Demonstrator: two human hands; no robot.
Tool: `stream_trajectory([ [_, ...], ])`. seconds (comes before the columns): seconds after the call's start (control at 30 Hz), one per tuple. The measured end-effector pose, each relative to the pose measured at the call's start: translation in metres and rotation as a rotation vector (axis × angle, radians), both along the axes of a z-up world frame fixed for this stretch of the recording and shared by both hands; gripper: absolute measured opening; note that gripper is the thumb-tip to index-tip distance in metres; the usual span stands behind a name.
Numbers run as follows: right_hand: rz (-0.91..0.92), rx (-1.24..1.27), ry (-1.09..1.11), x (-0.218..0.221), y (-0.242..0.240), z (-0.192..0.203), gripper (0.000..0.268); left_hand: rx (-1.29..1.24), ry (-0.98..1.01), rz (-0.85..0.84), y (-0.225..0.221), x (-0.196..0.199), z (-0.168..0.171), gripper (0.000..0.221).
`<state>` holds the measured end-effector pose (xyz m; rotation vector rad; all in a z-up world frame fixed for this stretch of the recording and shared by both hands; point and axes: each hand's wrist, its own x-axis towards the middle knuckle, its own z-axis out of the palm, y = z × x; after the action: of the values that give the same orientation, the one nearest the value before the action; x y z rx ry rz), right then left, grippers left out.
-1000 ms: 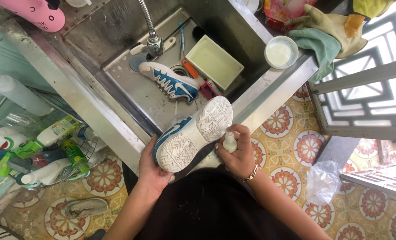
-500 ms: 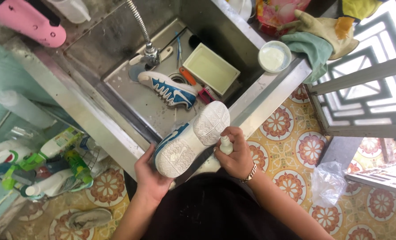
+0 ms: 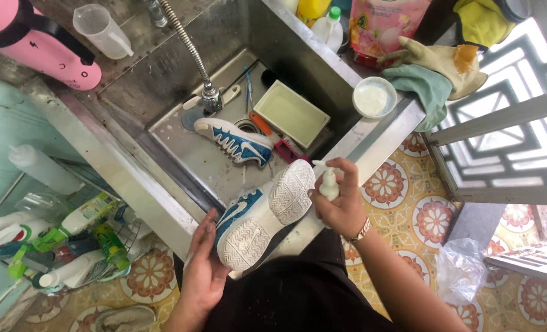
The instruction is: Washing a pair of sneakers in a sink using soap and a cleaning brush.
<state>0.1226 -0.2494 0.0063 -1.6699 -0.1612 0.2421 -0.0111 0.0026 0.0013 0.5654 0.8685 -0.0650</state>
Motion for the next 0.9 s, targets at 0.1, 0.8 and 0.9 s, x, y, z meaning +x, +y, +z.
stream_trajectory([
  [0.1,0.124,-0.067,-0.020,0.000,0.002,0.007,0.063,0.025,-0.041,-0.016,0.005,-0.010,-0.016,0.043],
  [0.8,0.171,-0.277,-0.115,-0.037,0.002,-0.010,0.059,0.829,-0.380,-0.555,0.007,-0.007,0.010,0.114],
  [0.9,0.178,-0.312,-0.118,-0.039,-0.001,-0.018,0.059,1.236,-0.389,-0.562,0.005,-0.002,0.018,0.111],
])
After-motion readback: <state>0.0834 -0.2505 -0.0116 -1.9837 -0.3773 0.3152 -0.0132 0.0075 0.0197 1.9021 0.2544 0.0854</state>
